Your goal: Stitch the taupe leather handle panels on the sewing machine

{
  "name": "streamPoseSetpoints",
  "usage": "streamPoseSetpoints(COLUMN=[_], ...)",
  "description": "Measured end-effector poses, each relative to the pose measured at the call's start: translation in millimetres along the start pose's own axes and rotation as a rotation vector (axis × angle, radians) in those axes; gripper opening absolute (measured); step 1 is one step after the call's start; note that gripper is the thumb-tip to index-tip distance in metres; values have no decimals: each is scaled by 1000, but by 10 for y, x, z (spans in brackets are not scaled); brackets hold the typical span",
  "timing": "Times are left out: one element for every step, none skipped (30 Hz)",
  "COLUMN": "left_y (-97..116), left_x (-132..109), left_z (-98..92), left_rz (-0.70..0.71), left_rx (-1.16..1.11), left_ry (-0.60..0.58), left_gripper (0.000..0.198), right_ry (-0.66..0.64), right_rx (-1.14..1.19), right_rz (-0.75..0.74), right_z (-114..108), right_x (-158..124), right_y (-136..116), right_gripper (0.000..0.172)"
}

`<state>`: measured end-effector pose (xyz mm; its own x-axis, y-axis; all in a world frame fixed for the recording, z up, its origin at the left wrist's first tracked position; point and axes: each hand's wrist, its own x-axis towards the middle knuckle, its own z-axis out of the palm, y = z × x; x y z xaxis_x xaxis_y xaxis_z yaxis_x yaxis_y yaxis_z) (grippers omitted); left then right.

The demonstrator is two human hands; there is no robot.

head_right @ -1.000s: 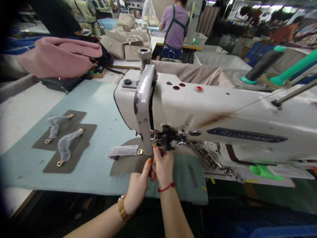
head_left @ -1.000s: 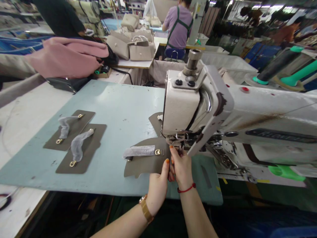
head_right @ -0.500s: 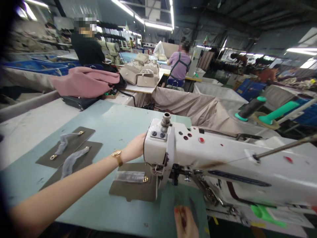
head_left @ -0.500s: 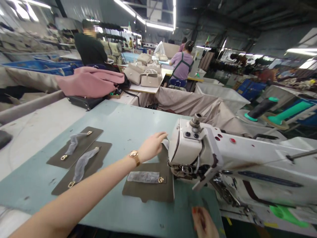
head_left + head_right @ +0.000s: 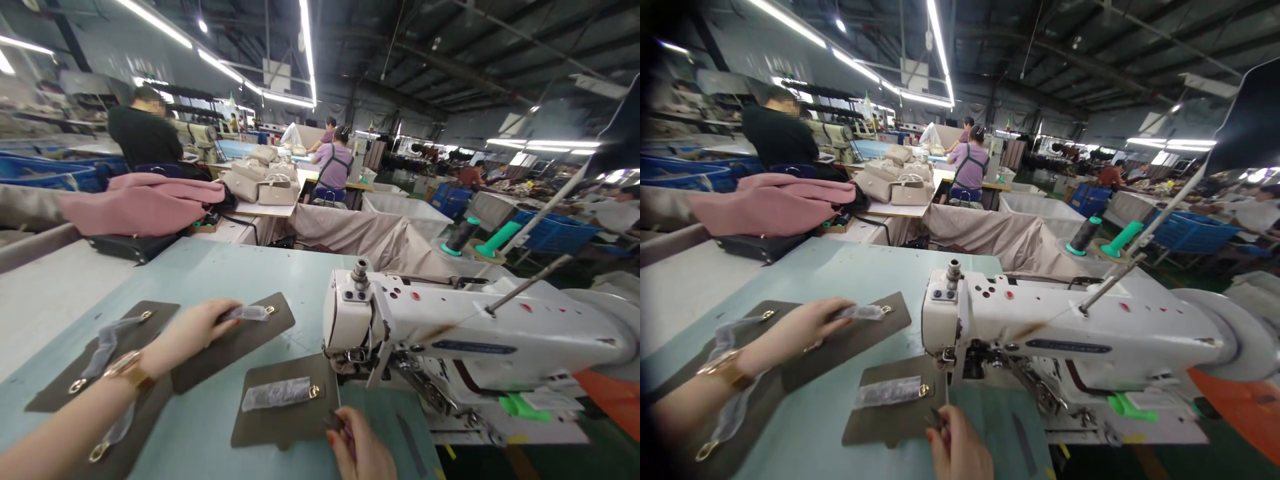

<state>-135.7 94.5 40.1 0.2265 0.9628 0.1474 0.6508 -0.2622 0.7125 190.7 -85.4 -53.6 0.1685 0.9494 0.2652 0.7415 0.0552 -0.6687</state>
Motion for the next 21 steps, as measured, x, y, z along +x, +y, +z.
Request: streamPoseSetpoints(left_y=[-22,-21,-4,24,57,89,116,136,147,150,145,136,124,114,114,129,169,237,337,465,614], left_x=[-171,-346,-516,-673,-811,-928,-1022,-1096,-1151,-1189,-1212,-1217,-1205,-1172,-1116,-1038,-938,-821,-694,-566,-447], left_z=[-132,-233,-304,-345,-361,-359,-347,-331,-319,-315,-323,-343,-371,-402,-431,-451,-458,-447,-418,-371,-310], left_rz=[-11,-10,-1,16,39,62,87,109,126,136,130,103,60,6,-44,-79,-91,-76,-45,8,74], left_rx=[82,148,206,254,296,336,374,408,437,464,490,514,534,548,555,560,561,549,508,433,309], left_ry=[-5,-32,-51,-64,-70,-57,-37,-17,3,11,13,4,-19,-52,-99,-141,-161,-135,-56,60,206], left_gripper=[29,32,34,35,35,35,36,36,36,36,36,36,36,35,34,32,31,31,31,34,40], right_ry=[-43,-79,-110,-126,-139,-142,-148,-158,-167,-181,-194,-203,-213,-225,-239,-246,-246,-236,-213,-191,-168], right_rx=[-42,-99,-165,-233,-295,-351,-397,-434,-462,-477,-478,-467,-441,-394,-326,-243,-146,-43,56,144,216], right_rz=[-73,-133,-173,-187,-198,-202,-209,-220,-233,-248,-255,-252,-240,-222,-206,-188,-171,-153,-126,-93,-63], right_z=[40,83,129,178,228,277,321,356,380,389,385,368,344,316,291,273,264,263,266,268,263], right_x=[105,213,320,421,511,589,652,699,730,745,743,723,687,634,565,484,393,297,200,108,23], right_y=[-106,-218,-330,-434,-527,-605,-666,-711,-741,-756,-758,-748,-726,-693,-647,-590,-522,-444,-360,-271,-178], right_gripper=[37,28,19,12,12,13,12,9,6,4,5,8,10,11,11,9,8,9,11,16,23])
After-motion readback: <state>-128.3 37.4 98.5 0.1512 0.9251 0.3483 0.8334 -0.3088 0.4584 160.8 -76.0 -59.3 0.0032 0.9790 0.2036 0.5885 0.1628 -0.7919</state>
